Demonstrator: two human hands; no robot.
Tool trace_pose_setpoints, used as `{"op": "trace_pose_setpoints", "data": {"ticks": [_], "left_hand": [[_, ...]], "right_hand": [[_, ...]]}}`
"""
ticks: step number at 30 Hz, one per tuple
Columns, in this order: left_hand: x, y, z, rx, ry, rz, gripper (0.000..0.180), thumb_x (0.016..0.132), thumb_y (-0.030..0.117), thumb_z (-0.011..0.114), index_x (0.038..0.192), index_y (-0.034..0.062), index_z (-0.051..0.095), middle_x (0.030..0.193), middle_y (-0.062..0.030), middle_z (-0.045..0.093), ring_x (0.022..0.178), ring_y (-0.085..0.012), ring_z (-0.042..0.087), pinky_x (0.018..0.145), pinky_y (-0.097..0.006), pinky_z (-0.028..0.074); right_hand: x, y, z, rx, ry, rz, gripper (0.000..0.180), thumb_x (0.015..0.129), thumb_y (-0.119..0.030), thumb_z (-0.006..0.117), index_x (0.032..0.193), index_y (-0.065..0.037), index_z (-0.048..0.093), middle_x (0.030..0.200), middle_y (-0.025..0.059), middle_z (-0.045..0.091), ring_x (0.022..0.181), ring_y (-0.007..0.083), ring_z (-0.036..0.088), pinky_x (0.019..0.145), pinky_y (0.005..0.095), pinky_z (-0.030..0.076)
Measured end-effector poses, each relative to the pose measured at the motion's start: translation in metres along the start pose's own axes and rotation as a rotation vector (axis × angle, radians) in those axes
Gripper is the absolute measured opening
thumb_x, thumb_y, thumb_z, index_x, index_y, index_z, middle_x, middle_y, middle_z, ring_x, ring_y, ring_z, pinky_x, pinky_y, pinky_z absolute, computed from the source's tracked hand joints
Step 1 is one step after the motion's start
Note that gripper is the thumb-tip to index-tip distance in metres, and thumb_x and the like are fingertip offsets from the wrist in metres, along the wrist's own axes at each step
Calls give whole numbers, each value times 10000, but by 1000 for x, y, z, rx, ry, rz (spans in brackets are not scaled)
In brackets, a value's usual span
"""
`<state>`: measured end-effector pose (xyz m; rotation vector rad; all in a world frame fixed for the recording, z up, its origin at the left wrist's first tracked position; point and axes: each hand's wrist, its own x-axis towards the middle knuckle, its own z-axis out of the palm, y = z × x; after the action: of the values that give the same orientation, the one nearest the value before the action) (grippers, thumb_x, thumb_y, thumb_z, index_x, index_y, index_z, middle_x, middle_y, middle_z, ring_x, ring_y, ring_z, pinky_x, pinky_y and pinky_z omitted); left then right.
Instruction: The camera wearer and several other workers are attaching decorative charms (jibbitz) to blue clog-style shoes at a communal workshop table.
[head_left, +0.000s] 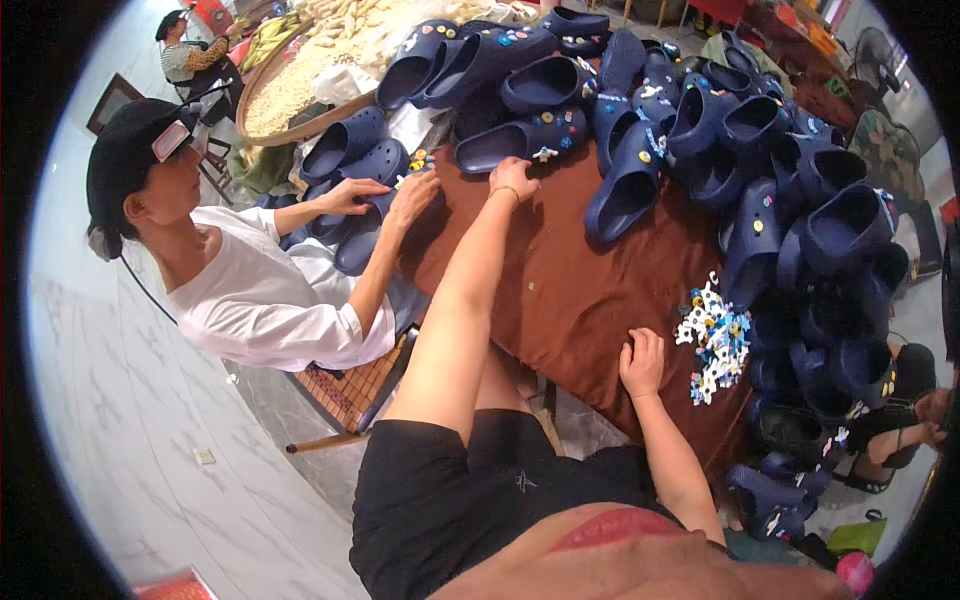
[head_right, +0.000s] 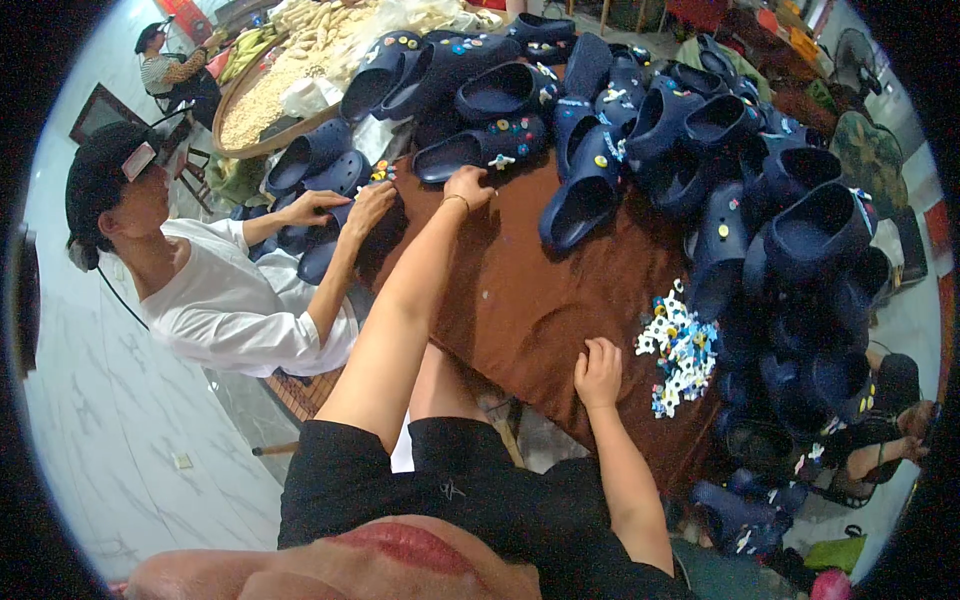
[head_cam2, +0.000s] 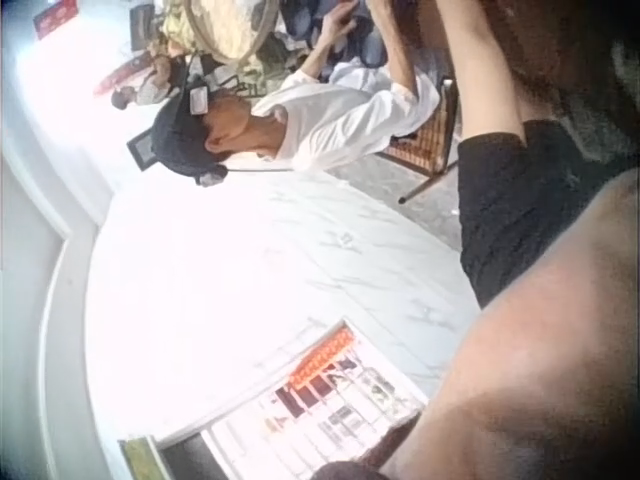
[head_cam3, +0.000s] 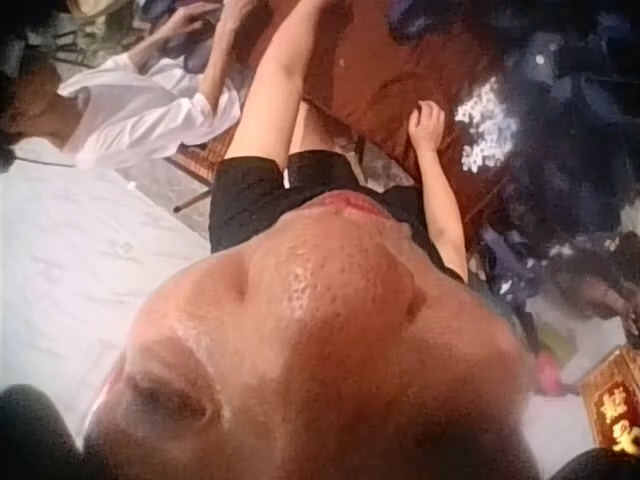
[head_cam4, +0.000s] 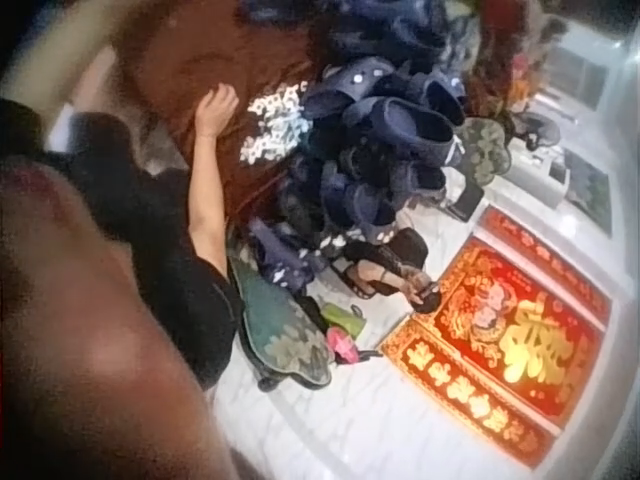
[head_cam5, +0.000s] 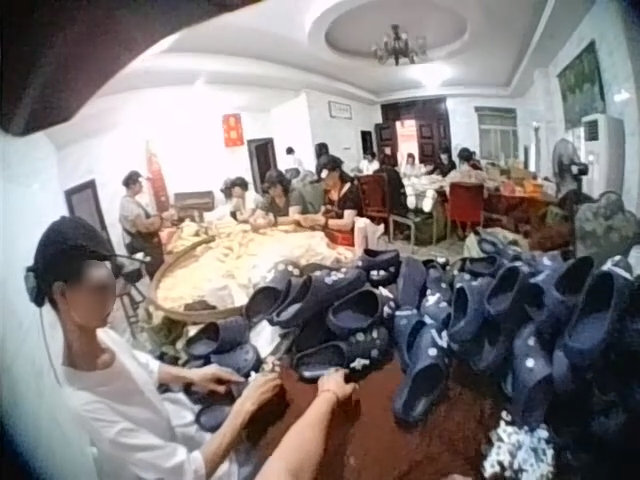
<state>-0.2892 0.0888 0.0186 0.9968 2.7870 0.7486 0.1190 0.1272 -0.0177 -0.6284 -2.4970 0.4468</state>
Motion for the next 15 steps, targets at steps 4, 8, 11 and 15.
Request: {"op": "trace_pose_setpoints", "data": {"ticks": [4,8,11,15], "left_hand": [[-18,18,6,7,183,214,257,638,199,618,871,92,603,932,-118,550,929,-286,506,798,-374,421],[-54,33,7,-97,306,248,158,654,79,588,807,63,553,874,-128,541,876,-289,512,749,-366,425],[-94,41,-3,-363,382,231,170,653,23,566,803,30,486,790,-139,531,779,-291,528,705,-357,426],[-154,54,-20,-512,449,184,209,646,53,611,810,21,486,772,-122,545,741,-250,548,688,-324,438]], "right_hand": [[8,3,0,-17,-4,7,217,723,-97,535,927,-23,519,960,133,491,888,316,461,776,394,392],[11,3,1,-16,14,-8,211,718,-92,542,918,-27,520,962,128,493,888,312,462,776,388,395],[7,0,-1,-10,19,-21,216,713,-93,547,917,-29,522,965,127,493,891,310,461,776,385,396],[4,2,2,-24,49,-58,228,710,-97,551,925,-27,519,968,134,491,900,311,460,773,388,398]]}}
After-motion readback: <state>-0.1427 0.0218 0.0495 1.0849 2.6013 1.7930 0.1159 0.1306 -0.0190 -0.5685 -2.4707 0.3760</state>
